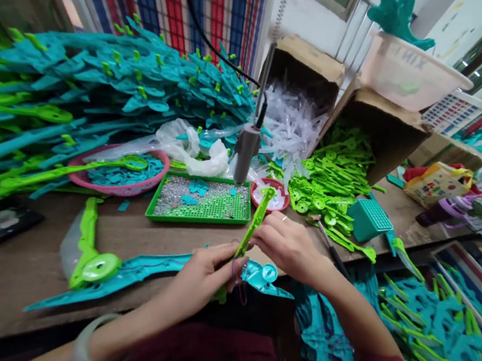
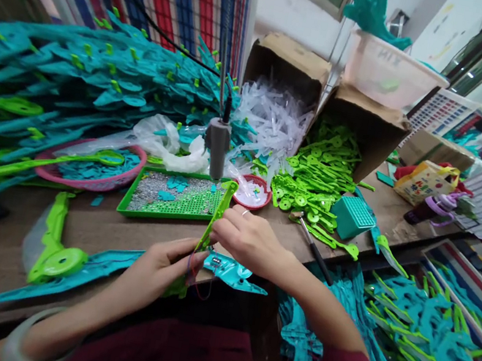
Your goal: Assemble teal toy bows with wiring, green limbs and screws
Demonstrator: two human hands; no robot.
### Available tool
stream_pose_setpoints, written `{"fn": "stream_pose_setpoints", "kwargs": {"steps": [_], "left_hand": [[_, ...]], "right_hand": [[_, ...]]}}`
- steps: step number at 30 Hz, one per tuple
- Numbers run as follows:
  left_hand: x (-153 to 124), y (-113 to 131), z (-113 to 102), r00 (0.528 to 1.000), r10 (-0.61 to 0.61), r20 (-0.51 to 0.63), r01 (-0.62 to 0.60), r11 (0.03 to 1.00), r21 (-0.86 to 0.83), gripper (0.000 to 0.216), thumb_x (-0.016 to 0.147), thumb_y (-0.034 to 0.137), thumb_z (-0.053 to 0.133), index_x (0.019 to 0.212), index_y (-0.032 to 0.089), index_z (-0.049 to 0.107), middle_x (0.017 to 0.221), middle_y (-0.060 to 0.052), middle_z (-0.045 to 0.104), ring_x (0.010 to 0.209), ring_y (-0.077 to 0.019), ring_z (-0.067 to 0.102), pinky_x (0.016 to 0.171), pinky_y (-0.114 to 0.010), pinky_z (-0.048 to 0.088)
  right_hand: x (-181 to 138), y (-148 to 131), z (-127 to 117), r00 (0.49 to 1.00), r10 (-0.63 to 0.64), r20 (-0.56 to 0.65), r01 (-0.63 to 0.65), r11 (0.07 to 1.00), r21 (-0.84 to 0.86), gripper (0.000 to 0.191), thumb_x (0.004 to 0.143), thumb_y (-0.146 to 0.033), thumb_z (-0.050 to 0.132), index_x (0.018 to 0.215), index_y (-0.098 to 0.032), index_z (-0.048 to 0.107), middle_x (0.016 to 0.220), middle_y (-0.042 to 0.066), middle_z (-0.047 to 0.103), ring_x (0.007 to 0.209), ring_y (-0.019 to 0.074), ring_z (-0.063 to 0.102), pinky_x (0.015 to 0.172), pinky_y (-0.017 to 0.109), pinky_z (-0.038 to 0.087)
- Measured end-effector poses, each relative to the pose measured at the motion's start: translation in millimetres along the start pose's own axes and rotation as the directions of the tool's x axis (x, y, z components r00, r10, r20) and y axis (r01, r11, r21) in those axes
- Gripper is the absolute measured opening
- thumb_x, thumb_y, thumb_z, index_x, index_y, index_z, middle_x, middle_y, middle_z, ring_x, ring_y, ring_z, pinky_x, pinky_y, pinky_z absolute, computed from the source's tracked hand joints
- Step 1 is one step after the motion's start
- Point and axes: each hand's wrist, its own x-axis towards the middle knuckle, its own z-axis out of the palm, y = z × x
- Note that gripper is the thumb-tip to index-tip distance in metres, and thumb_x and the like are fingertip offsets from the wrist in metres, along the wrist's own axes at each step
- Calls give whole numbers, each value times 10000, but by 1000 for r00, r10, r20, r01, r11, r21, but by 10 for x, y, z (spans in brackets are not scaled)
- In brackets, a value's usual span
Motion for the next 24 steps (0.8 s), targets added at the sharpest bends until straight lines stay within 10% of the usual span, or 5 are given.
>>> {"fn": "stream_pose_setpoints", "kwargs": {"steps": [18, 24], "left_hand": [[-1, -3, -11, 983, -106, 151, 116, 991, -63, 428, 978, 534, 399, 816, 206, 622, 598, 18, 600, 608, -153, 576, 647, -264, 470], [31, -4, -129, 925, -60, 376, 81, 996, -41, 351, 990, 455, 388, 951, 216, 643, 809, -19, 693, 773, -176, 648, 797, -285, 508]], "right_hand": [[-26, 4, 61, 976, 217, 1, -211, 947, 243, 220, 1046, -224, 414, 925, -171, 590, 883, 65, 578, 818, 157, 539, 714, 276, 486], [-96, 95, -2, 980, 152, 126, -177, 959, 223, 221, 1052, -248, 416, 952, -167, 596, 862, 48, 581, 776, 143, 533, 657, 253, 443]]}}
